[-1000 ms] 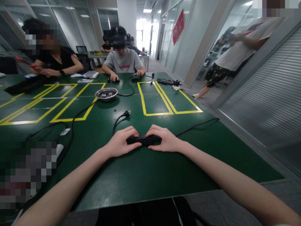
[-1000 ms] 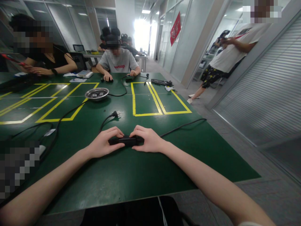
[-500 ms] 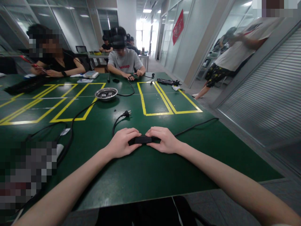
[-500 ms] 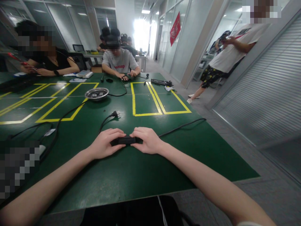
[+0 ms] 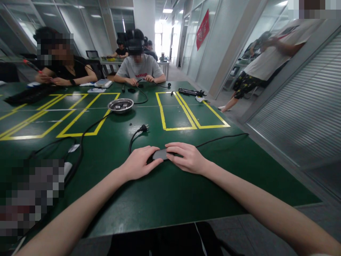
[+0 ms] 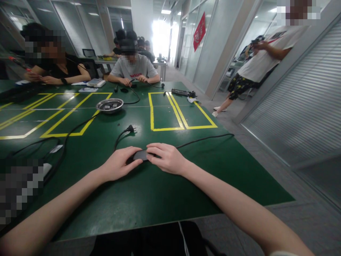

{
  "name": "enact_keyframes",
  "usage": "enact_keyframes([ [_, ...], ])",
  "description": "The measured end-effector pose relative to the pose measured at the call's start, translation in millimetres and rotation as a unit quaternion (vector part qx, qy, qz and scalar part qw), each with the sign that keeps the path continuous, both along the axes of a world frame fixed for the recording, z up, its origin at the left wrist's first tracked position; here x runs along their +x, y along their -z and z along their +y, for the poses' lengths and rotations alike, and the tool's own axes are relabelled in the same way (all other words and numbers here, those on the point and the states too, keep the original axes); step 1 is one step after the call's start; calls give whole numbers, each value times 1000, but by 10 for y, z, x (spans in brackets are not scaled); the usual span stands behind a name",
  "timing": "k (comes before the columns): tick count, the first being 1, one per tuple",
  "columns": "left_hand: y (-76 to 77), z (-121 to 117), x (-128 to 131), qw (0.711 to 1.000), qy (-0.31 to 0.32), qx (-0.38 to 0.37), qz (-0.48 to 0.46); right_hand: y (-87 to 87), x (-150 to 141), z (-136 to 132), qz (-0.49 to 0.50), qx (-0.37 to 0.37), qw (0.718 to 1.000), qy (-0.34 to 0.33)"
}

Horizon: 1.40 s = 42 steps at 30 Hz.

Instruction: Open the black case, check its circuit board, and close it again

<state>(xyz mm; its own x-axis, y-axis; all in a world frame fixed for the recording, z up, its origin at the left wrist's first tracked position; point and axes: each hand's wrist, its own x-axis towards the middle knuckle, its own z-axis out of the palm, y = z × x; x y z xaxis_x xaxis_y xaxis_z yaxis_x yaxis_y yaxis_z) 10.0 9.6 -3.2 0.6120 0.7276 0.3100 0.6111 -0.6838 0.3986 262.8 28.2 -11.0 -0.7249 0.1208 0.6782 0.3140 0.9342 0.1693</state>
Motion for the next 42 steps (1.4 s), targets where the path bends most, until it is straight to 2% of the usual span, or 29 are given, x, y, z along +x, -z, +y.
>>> enact_keyframes([
  [5, 31, -10, 4, 997, -3, 14, -76, 32, 47, 43, -26, -2, 1000, 18],
  [8, 27, -8, 15, 996, -14, 56, -72, 37, 49, 50, -19, -108, 993, 35],
  [11, 42, 8, 27, 993, -10, 107, -47, 34, 21, 37, 6, -245, 969, 40],
  [13, 65, 18, 39, 991, -6, 130, -30, 39, 5, 32, 18, -284, 957, 48],
  [15, 87, 25, 56, 990, -9, 140, -16, 54, 2, 33, 24, -281, 958, 59],
  [19, 105, 26, 78, 991, -28, 130, -21, 90, 21, 45, 28, -220, 973, 59],
  [23, 100, 31, 55, 993, -18, 113, -20, 85, 19, 60, 27, -179, 982, 60],
  [36, 106, 31, 42, 998, -22, 60, -5, 79, -7, 60, -31, -213, 975, 57],
  [42, 68, 39, 46, 998, 5, 58, 26, 68, 12, 51, -83, -250, 965, 15],
])
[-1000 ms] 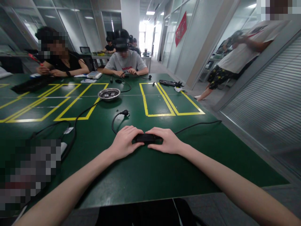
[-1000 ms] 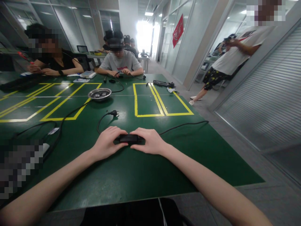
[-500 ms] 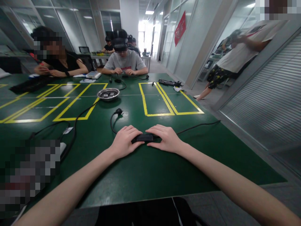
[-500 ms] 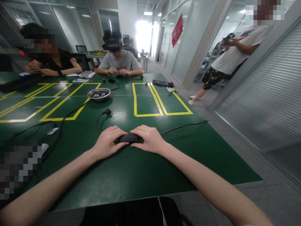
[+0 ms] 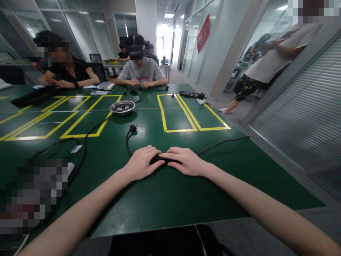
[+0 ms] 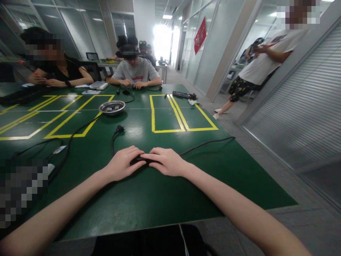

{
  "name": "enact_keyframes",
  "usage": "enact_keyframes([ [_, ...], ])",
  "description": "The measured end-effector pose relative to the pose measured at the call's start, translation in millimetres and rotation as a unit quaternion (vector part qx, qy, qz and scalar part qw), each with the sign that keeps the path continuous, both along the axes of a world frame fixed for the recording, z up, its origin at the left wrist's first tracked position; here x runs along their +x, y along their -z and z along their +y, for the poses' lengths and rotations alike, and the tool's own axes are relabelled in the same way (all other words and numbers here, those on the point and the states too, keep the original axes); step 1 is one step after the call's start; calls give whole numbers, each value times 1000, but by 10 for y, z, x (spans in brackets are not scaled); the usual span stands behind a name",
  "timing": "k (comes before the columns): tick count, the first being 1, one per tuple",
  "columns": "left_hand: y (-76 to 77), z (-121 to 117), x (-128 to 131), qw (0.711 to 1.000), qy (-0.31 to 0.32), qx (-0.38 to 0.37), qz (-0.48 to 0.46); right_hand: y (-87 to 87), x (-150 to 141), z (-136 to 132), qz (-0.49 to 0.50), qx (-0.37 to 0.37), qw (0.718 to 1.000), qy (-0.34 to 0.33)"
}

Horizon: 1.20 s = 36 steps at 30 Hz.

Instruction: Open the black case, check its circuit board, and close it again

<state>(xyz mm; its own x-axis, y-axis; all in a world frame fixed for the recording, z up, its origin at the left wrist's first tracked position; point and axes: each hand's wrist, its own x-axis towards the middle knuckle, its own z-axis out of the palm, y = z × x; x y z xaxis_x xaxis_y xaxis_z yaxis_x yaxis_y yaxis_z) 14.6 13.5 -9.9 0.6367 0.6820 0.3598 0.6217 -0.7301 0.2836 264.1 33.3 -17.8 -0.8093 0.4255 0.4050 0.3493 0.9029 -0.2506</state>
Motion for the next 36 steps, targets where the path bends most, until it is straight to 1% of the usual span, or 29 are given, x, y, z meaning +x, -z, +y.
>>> enact_keyframes([
  [3, 0, 3, -7, 1000, 1, 13, 7, 17, 15, 19, 0, -8, 1000, 7],
  [6, 10, -7, -5, 1000, 0, 22, 16, 4, 21, 24, -20, 24, 999, 9],
  [10, 8, -31, 0, 1000, -1, -9, -5, -15, 7, -15, -70, 78, 994, -10],
  [13, -4, -30, -7, 999, 1, -34, -12, 9, -2, -29, -100, 102, 990, 3],
  [14, -8, -24, -13, 999, -1, -30, -15, 23, 5, -16, -103, 101, 989, 16],
  [16, -16, -9, -29, 1000, -11, 1, -23, 54, 49, 49, -95, 86, 990, 61],
  [19, -16, 11, -58, 997, -29, 66, -29, 79, 218, 250, -25, 44, 983, 174],
  [21, 0, 19, -70, 997, -17, 72, -19, 62, 393, 418, 59, 25, 964, 258],
  [23, 29, 23, -70, 999, 10, 41, -3, 13, 597, 568, 130, 21, 930, 343],
  [24, 45, 24, -66, 1000, 22, 19, 6, -19, 702, 626, 149, 18, 907, 393],
  [26, 75, 23, -53, 999, 38, -18, 23, -82, 907, 703, 169, 4, 853, 494],
  [28, 91, 17, -39, 998, 42, -35, 30, -119, 1089, 742, 173, -9, 802, 572],
  [30, 93, 8, -30, 998, 40, -37, 29, -117, 1237, 763, 169, -16, 765, 621],
  [32, 89, -1, -26, 998, 39, -37, 26, -81, 1341, 785, 161, -28, 741, 651],
  [34, 87, -7, -26, 998, 40, -39, 23, -27, 1405, 810, 148, -47, 728, 668],
  [36, 90, -9, -26, 998, 39, -40, 20, 26, 1442, 836, 135, -66, 721, 677],
])
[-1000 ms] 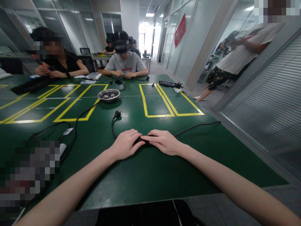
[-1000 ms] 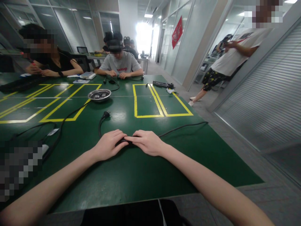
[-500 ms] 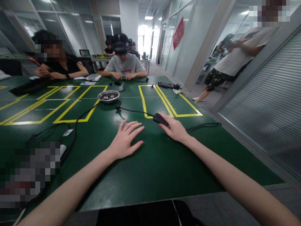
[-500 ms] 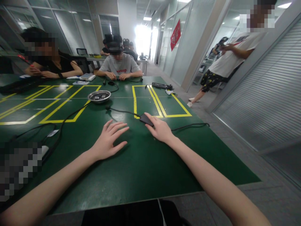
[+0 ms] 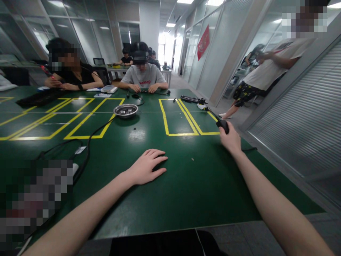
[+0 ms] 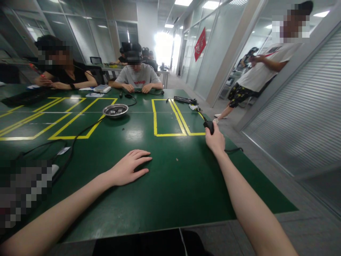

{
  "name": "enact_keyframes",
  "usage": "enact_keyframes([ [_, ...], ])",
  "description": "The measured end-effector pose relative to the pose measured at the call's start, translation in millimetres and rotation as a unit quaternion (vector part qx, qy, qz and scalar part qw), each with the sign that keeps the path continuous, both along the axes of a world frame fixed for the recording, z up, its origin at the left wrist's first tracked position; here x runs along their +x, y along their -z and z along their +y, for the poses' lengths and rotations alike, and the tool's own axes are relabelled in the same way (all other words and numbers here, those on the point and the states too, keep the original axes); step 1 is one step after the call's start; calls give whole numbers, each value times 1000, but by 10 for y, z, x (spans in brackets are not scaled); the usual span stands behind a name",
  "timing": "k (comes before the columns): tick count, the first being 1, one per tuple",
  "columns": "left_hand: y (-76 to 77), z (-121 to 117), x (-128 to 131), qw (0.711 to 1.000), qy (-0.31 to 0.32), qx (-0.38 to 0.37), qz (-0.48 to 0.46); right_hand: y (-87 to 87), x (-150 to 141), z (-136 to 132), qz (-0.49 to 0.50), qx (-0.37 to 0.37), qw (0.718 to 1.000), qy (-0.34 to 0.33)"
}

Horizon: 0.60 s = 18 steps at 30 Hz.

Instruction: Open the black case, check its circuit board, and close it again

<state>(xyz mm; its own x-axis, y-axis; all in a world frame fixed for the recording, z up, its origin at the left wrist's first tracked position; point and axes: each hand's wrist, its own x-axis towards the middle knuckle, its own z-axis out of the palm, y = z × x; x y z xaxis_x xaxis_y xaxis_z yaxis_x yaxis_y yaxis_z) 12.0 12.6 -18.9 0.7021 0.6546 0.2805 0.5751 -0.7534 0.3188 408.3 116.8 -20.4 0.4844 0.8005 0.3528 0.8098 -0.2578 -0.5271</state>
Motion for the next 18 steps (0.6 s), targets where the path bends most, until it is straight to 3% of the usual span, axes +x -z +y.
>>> enact_keyframes([
  [7, -8, -7, 4, 1000, 0, -3, -2, 91, 62, 49, 2, -39, 999, -8],
  [18, 5, 5, -12, 1000, -1, -6, 4, 62, 20, 33, -53, -85, 995, 17],
])
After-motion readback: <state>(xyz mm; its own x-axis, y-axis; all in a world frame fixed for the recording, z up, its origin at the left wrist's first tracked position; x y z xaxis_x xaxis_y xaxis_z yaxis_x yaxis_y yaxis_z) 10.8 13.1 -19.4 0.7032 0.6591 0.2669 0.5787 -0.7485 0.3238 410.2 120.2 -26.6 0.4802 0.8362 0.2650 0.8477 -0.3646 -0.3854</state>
